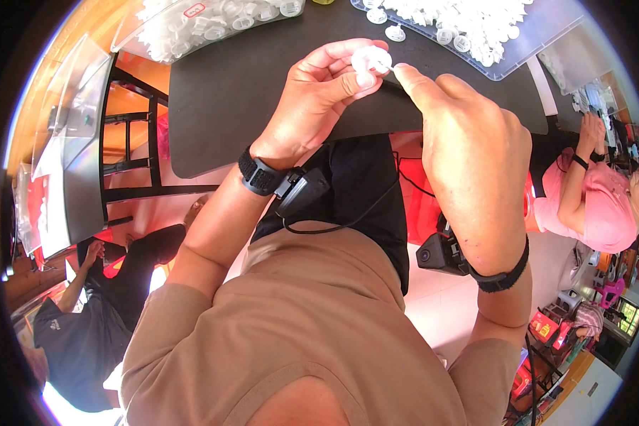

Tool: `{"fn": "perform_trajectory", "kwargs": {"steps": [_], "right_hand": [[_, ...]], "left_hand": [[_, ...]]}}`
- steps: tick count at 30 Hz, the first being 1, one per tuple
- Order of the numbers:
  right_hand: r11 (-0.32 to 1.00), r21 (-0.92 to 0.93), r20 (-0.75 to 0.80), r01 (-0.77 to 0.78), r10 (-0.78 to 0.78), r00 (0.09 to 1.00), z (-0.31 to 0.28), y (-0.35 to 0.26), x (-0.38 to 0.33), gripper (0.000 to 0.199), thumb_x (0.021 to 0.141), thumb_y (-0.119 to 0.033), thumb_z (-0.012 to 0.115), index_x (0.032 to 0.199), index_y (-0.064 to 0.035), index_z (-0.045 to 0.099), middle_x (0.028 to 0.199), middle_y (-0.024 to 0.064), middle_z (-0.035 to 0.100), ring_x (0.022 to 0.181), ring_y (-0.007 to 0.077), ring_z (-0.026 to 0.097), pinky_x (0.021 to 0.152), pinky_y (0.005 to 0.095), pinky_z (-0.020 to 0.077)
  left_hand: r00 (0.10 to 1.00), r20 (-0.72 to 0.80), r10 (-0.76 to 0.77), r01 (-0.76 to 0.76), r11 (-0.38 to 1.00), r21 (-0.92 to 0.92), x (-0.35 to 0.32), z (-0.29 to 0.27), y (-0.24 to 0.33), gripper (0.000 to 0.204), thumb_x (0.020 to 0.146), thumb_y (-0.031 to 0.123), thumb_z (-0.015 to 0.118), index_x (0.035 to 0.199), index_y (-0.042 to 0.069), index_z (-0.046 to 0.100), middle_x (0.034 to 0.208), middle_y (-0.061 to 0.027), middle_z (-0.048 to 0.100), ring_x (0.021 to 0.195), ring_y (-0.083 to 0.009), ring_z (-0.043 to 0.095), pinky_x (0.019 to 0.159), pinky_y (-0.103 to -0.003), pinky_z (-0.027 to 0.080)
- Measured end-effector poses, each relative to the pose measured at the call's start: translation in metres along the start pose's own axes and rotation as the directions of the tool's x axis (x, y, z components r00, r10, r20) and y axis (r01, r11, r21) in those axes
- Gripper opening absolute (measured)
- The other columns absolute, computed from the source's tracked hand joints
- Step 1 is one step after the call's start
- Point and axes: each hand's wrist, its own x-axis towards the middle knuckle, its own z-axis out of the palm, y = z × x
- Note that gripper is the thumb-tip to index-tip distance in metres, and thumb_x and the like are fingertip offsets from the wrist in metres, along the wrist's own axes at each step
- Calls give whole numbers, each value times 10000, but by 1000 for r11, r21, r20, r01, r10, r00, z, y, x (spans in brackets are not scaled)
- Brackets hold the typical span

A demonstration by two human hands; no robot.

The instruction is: Cleaning and deburring small white plastic components using a metal pick tool.

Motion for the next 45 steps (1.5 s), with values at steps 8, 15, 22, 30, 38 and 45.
{"fn": "perform_trajectory", "kwargs": {"steps": [8,15,22,30,38,45], "right_hand": [[1000,13,48,26,-27,998,-3,0,-1,342,834,-7,531,1133,-115,655,760,125,551,634,329,569,562,400,452],[995,78,24,61,-63,998,0,11,0,351,823,14,531,1128,-104,658,750,136,544,635,326,563,572,383,452],[993,117,-43,-9,14,999,0,9,-11,359,787,-41,551,1102,-161,672,727,83,535,601,284,571,534,368,462],[1000,6,-84,17,-17,996,3,10,-12,373,765,-60,565,1097,-184,679,704,68,490,615,240,567,529,349,457],[999,-30,-77,38,-40,996,7,9,-14,388,735,-74,591,1093,-193,677,705,43,503,613,220,573,525,334,465],[998,47,-51,33,-30,998,7,11,-13,414,783,19,581,1152,-153,657,731,111,486,610,286,538,552,376,442]], "left_hand": [[1000,19,-16,16,1000,2,-2,1,-1,320,851,-31,642,1159,52,614,1196,-109,613,1015,-169,620,900,-314,520],[999,26,-24,24,1000,13,1,1,-3,326,847,-28,649,1164,33,607,1128,-100,638,999,-160,624,896,-305,520],[1000,7,13,-13,998,55,1,7,1,353,824,-50,668,1163,0,584,1102,-109,644,994,-165,625,910,-305,516],[999,-29,15,-13,998,67,1,8,0,355,820,-36,682,1161,-10,587,1069,-119,662,959,-165,642,886,-302,530],[1000,-5,24,-23,991,134,-1,8,0,355,816,-37,686,1157,17,606,1102,-106,657,990,-158,626,906,-300,514],[998,-7,60,-58,989,138,0,8,-4,352,814,-36,691,1156,-7,610,1035,-118,683,929,-149,652,863,-289,536]]}}
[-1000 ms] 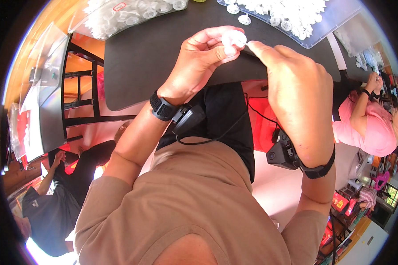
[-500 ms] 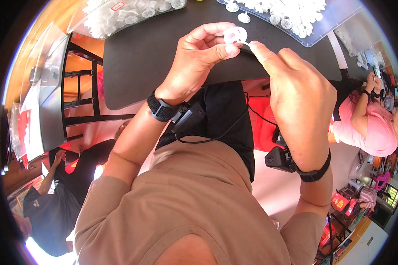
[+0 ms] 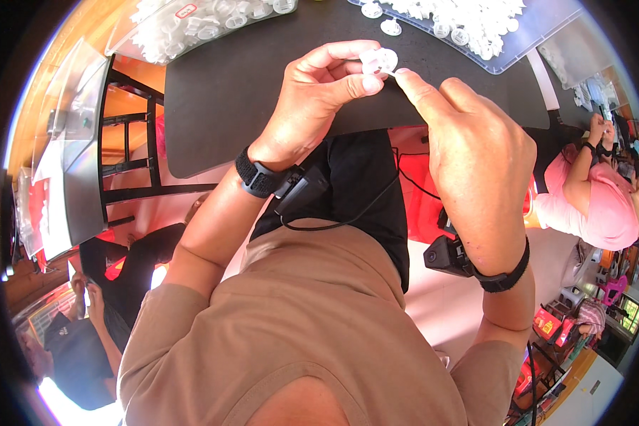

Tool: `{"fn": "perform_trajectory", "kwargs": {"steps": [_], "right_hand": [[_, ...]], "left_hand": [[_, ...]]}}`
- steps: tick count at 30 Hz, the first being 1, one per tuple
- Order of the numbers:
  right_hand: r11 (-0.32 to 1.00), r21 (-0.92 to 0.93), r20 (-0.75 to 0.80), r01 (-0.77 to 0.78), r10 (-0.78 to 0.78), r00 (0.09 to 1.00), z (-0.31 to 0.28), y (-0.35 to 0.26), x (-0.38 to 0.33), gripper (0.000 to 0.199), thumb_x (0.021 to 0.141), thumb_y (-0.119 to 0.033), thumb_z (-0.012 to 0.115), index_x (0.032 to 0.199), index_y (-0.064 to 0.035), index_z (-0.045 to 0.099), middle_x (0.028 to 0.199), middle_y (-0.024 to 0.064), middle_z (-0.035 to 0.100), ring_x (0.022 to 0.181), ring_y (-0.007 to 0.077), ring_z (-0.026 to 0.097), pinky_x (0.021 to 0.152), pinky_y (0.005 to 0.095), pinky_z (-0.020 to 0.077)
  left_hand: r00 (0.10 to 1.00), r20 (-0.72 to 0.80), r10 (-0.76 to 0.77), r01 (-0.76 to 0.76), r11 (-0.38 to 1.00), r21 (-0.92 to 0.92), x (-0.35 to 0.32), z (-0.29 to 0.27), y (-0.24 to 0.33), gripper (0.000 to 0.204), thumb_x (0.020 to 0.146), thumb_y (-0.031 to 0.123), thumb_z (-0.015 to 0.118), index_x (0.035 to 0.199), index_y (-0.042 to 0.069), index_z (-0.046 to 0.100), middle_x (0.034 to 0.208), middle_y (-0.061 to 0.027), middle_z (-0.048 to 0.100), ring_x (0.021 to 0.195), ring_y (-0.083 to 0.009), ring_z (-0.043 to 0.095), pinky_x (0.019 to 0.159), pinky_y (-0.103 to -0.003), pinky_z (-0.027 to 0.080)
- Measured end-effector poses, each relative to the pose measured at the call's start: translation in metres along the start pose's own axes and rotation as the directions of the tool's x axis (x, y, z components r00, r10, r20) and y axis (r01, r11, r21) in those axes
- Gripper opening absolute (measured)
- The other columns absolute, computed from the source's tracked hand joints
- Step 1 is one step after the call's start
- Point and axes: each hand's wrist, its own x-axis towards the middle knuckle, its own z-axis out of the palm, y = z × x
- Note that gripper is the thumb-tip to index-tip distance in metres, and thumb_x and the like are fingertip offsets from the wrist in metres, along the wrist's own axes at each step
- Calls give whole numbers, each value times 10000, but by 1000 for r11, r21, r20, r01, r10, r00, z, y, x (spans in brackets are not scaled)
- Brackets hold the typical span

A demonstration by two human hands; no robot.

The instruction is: Cleaning and deburring small white plastic components using a metal pick tool.

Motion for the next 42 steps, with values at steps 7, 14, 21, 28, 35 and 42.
{"fn": "perform_trajectory", "kwargs": {"steps": [7,14,21,28,35,42], "right_hand": [[1000,-22,28,-3,4,1000,-1,-2,1,405,790,10,573,1153,-151,654,739,106,498,623,283,551,556,381,446],[999,-39,39,10,-8,999,0,-2,1,386,791,-5,573,1141,-143,657,732,106,495,616,286,552,550,385,444],[992,-123,56,23,-16,998,2,-5,2,348,756,-68,574,1078,-157,670,723,46,547,635,225,597,538,354,487],[977,-204,81,61,-45,996,2,-9,3,319,752,-96,581,1053,-152,669,713,43,553,635,219,608,527,347,484],[980,-179,127,87,-65,990,5,-3,8,301,772,-107,567,1053,-152,668,728,54,567,627,245,614,528,360,484],[999,43,26,-1,0,1000,-9,-1,9,321,799,-66,541,1083,-142,670,724,91,549,613,299,587,533,368,467]], "left_hand": [[999,30,32,-33,999,8,1,-1,-2,351,812,-46,687,1153,-8,613,1034,-111,681,926,-141,649,859,-284,537],[1000,13,4,-5,1000,19,-1,0,-2,337,812,-52,684,1140,-11,621,1014,-102,682,912,-135,645,852,-276,541],[999,37,13,-16,996,84,-3,-5,-5,328,826,-52,664,1146,15,632,1041,-87,678,956,-137,630,898,-291,505],[998,57,41,-50,986,162,-1,-7,-7,308,824,-58,662,1122,16,645,1024,-76,680,951,-130,629,888,-281,509],[996,85,1,-17,982,188,-3,-4,-4,307,817,-58,669,1115,15,651,1012,-71,682,939,-118,629,881,-272,510],[998,68,-9,2,994,108,0,-4,5,312,819,-30,682,1126,13,645,1024,-80,684,945,-122,633,893,-274,504]]}}
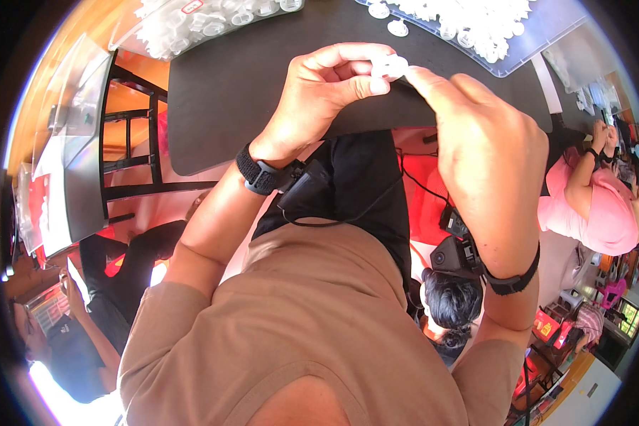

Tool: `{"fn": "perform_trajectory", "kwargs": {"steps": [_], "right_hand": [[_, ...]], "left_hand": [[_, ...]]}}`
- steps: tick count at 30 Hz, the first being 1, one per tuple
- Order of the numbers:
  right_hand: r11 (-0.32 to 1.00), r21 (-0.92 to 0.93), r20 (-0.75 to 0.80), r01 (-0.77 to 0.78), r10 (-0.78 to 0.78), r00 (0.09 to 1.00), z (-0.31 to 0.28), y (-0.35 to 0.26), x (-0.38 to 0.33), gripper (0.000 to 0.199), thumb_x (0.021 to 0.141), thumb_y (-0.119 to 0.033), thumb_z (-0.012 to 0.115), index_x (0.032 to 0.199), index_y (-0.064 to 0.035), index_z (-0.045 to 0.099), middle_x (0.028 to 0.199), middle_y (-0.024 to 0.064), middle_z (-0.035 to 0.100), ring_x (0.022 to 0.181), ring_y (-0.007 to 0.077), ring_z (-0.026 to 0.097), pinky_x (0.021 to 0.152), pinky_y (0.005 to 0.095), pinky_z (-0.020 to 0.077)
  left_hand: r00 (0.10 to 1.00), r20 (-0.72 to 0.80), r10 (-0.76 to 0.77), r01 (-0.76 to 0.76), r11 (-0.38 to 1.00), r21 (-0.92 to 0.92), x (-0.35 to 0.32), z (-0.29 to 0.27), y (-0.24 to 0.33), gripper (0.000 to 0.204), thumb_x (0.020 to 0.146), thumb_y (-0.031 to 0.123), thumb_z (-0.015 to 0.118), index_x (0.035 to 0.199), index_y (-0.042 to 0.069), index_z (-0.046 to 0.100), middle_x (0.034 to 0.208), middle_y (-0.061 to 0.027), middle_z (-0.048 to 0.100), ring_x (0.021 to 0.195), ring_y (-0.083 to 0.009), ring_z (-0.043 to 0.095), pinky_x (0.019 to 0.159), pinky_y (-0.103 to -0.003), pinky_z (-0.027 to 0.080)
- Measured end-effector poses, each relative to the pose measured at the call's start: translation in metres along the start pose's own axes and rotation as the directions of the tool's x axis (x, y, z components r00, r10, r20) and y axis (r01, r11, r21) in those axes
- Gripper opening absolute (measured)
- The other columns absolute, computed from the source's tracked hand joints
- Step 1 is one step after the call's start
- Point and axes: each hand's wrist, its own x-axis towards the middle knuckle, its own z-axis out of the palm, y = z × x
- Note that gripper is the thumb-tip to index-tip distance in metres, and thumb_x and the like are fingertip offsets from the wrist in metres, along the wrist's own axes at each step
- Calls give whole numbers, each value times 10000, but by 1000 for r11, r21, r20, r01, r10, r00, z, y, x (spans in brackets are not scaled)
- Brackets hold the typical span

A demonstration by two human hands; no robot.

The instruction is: Cleaning and deburring small white plastic components using a metal pick tool.

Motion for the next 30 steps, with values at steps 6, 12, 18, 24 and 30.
{"fn": "perform_trajectory", "kwargs": {"steps": [6,12,18,24,30], "right_hand": [[992,112,-52,-52,58,997,2,5,-5,301,811,-6,557,1059,-121,684,718,111,552,589,288,566,539,347,455],[949,291,-75,-120,147,986,4,7,-6,336,805,48,536,1073,-96,680,768,116,601,602,262,567,573,306,461],[915,401,-179,-44,126,976,10,8,-3,305,839,70,526,1080,-41,676,800,133,640,630,199,592,624,282,482],[849,525,-181,-53,173,968,16,11,-3,321,855,72,512,1119,-29,663,784,105,640,638,121,553,629,260,473],[805,587,-129,-93,206,970,22,14,-1,308,885,31,503,1148,-31,650,738,69,591,609,94,484,592,231,440]], "left_hand": [[999,-41,-4,2,999,-40,-1,-2,-1,321,825,-24,678,1141,11,628,1043,-88,681,969,-137,638,907,-277,499],[999,-31,-30,27,994,-109,-1,-1,4,346,837,-23,665,1175,13,602,1081,-94,666,1002,-143,629,912,-285,504],[998,-8,-58,54,965,-258,-1,-2,5,328,868,1,637,1189,50,593,1154,-87,636,1029,-153,617,920,-297,509],[993,36,-116,121,902,-415,4,1,7,316,892,27,616,1204,72,585,1216,-89,603,1030,-151,612,934,-299,509],[991,59,-121,134,874,-467,8,2,6,312,903,47,608,1213,69,579,1222,-92,598,1034,-148,606,930,-284,515]]}}
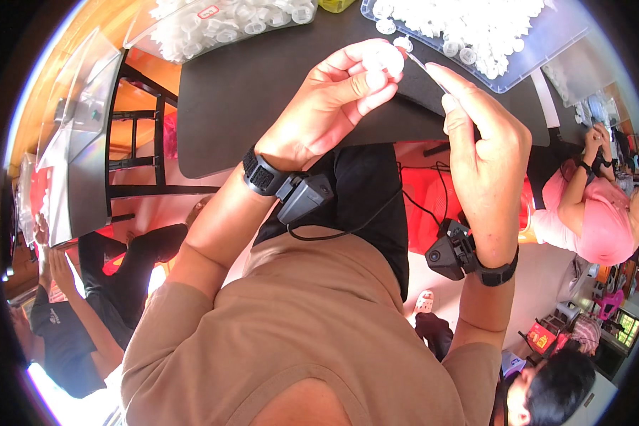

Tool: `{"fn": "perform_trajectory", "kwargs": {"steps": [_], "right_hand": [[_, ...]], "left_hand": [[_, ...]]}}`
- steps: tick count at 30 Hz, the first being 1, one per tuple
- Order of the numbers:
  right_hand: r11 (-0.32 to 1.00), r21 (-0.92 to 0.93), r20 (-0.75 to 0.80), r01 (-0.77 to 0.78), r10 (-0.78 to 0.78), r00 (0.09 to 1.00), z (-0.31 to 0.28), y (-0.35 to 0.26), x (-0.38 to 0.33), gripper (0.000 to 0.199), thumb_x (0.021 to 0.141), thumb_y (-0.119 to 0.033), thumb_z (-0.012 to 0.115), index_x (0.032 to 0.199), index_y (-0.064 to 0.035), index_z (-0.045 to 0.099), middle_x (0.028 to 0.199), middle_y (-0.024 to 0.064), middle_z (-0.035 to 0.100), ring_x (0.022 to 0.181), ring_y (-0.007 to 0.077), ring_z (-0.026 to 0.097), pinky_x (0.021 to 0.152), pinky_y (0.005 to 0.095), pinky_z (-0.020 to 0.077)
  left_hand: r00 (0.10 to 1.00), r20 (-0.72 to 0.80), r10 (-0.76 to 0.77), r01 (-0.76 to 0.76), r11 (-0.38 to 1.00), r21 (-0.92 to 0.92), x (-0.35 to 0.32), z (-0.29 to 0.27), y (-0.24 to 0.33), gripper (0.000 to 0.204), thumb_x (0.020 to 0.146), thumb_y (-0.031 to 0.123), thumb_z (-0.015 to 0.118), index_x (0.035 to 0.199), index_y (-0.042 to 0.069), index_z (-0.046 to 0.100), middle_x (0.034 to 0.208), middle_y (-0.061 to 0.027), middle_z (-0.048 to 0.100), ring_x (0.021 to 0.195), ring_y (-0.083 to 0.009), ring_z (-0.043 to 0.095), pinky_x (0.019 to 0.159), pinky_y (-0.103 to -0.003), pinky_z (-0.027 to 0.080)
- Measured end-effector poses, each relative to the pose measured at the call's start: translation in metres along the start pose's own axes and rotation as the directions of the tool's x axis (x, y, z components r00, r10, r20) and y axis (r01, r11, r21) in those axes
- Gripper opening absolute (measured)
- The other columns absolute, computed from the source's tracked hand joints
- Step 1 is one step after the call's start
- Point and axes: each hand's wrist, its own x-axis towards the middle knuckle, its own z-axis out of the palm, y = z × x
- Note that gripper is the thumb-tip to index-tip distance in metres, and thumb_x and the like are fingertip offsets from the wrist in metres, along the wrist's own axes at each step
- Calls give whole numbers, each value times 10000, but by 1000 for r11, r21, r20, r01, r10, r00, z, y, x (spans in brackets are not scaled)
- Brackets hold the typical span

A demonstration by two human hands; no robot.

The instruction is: Cleaning and deburring small white plastic components using a metal pick tool.

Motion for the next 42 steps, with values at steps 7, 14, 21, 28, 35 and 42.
{"fn": "perform_trajectory", "kwargs": {"steps": [7,14,21,28,35,42], "right_hand": [[999,29,-45,-42,43,998,4,13,13,273,905,-38,544,1156,-49,652,682,43,562,600,82,476,581,231,427],[965,-156,-114,-212,196,974,33,129,49,358,796,-193,715,1120,-49,664,875,152,680,750,210,644,718,313,497],[981,-176,-87,-82,67,994,65,146,83,331,782,-207,703,1070,-46,672,913,157,663,812,308,638,738,380,494],[981,-179,56,-74,85,995,82,152,100,257,781,-205,704,972,-36,677,890,140,642,807,332,630,714,391,488],[995,-86,86,-48,56,995,82,169,97,218,784,-187,703,912,-15,664,862,142,642,767,320,627,679,380,477],[640,598,424,-482,258,868,67,134,94,220,902,-206,624,999,-8,637,800,-4,607,515,21,424,460,173,295]], "left_hand": [[999,-41,-4,5,1000,30,5,6,11,325,906,72,612,1227,52,569,1195,-102,611,989,-158,628,904,-280,528],[798,109,593,-413,406,815,50,2,143,192,902,35,595,1090,19,627,967,-22,669,849,-83,609,760,-230,491],[826,17,564,15,-52,999,87,-32,217,295,822,10,641,1117,-10,631,866,-95,691,754,-105,639,659,-228,500],[957,-36,289,30,24,999,102,-36,205,397,805,3,670,1194,-11,591,1027,-102,670,860,-155,663,728,-280,532],[937,37,347,-181,393,901,78,-2,177,193,869,50,656,1061,32,661,944,-56,695,834,-105,643,743,-243,515],[996,-47,72,7,478,879,47,-22,78,310,897,35,608,1206,33,597,1086,-50,658,998,-125,601,885,-275,483]]}}
